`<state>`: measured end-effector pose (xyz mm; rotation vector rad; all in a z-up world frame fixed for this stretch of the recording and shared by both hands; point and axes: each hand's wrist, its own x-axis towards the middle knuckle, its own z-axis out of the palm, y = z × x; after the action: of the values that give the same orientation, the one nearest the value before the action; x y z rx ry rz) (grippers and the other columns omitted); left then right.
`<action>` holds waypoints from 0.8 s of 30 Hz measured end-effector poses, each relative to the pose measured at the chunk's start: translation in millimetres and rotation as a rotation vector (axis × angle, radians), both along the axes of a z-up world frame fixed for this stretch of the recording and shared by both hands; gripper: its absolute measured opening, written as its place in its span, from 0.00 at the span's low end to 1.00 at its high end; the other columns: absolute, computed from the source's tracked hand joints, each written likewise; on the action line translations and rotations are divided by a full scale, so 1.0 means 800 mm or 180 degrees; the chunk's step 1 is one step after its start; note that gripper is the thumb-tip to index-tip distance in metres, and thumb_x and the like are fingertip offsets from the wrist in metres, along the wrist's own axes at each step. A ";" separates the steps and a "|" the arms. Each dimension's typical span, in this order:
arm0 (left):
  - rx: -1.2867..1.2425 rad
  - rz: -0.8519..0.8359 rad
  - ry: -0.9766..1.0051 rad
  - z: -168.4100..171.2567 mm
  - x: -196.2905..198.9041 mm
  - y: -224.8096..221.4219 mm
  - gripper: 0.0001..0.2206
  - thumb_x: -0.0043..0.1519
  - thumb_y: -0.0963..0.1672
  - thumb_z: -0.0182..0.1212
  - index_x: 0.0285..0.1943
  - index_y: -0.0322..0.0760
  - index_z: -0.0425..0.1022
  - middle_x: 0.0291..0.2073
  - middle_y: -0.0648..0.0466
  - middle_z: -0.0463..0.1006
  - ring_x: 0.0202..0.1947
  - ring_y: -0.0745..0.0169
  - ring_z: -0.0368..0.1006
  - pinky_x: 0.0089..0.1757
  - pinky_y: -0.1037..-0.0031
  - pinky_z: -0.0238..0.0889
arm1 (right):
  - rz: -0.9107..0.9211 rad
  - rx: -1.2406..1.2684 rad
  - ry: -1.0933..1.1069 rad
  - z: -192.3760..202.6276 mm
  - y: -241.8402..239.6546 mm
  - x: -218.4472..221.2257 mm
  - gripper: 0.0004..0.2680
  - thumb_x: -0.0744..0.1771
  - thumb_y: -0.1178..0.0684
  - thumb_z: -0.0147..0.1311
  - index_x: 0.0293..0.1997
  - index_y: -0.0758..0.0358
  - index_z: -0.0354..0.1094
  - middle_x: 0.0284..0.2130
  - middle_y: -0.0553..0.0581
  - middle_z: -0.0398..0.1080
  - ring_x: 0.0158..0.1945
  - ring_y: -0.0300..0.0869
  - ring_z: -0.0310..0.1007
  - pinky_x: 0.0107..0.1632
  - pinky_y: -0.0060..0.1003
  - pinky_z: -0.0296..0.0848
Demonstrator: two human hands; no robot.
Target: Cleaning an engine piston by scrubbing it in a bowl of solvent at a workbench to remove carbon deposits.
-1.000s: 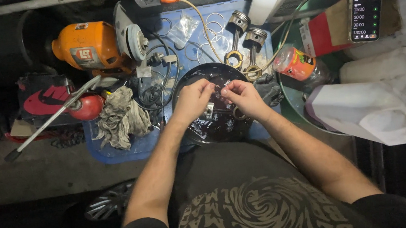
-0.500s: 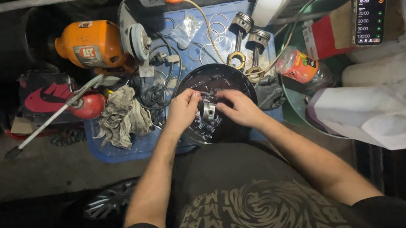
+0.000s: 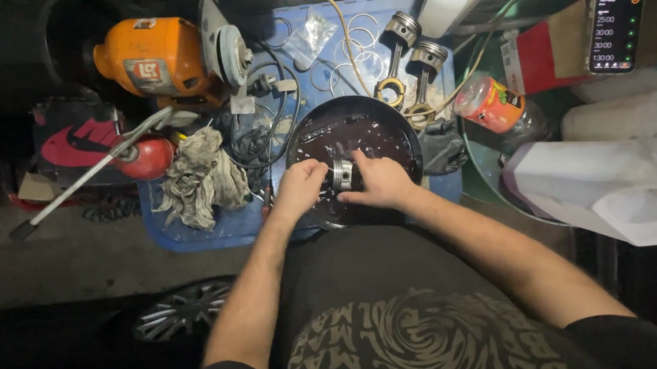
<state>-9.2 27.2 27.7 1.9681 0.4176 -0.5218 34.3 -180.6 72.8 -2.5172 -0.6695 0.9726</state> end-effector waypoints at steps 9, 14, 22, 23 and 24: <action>-0.0705 0.0167 0.0113 0.060 0.004 -0.016 0.14 0.68 0.48 0.52 0.29 0.42 0.72 0.16 0.56 0.71 0.24 0.65 0.76 0.34 0.75 0.67 | -0.0178 -0.0034 -0.0279 0.002 0.000 0.001 0.26 0.67 0.30 0.47 0.60 0.65 0.58 0.37 0.71 0.77 0.45 0.61 0.79 0.49 0.53 0.75; -0.0180 -0.0021 -0.0042 0.038 0.015 -0.024 0.15 0.68 0.49 0.49 0.34 0.36 0.75 0.29 0.41 0.79 0.40 0.43 0.78 0.44 0.60 0.67 | -0.0223 -0.0084 -0.0256 -0.004 0.003 0.008 0.26 0.68 0.28 0.41 0.57 0.66 0.56 0.37 0.74 0.76 0.44 0.61 0.80 0.48 0.54 0.76; 0.0222 -0.0362 -0.0037 0.023 0.041 -0.039 0.16 0.66 0.49 0.47 0.33 0.36 0.75 0.34 0.39 0.81 0.47 0.35 0.77 0.49 0.52 0.67 | -0.0062 -0.0291 -0.0371 -0.039 0.000 0.008 0.26 0.69 0.27 0.32 0.54 0.68 0.52 0.34 0.72 0.76 0.41 0.60 0.81 0.46 0.52 0.77; 0.0212 -0.0374 0.0007 0.029 0.042 -0.040 0.16 0.66 0.50 0.47 0.33 0.36 0.75 0.35 0.40 0.80 0.49 0.35 0.76 0.50 0.51 0.66 | -0.0029 -0.0314 -0.0398 -0.037 0.001 0.008 0.26 0.69 0.28 0.32 0.54 0.68 0.52 0.34 0.72 0.76 0.42 0.60 0.81 0.46 0.51 0.77; 0.0202 -0.0386 0.0051 0.035 0.044 -0.041 0.16 0.65 0.50 0.46 0.33 0.37 0.74 0.36 0.40 0.80 0.50 0.35 0.75 0.50 0.50 0.66 | 0.0005 -0.0337 -0.0426 -0.036 0.002 0.008 0.26 0.69 0.28 0.31 0.54 0.68 0.52 0.34 0.72 0.76 0.42 0.59 0.81 0.46 0.50 0.77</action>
<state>26.0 -5.8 55.9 2.0607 0.3297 -0.6081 40.9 -179.4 44.1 -2.6940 -0.6754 0.8672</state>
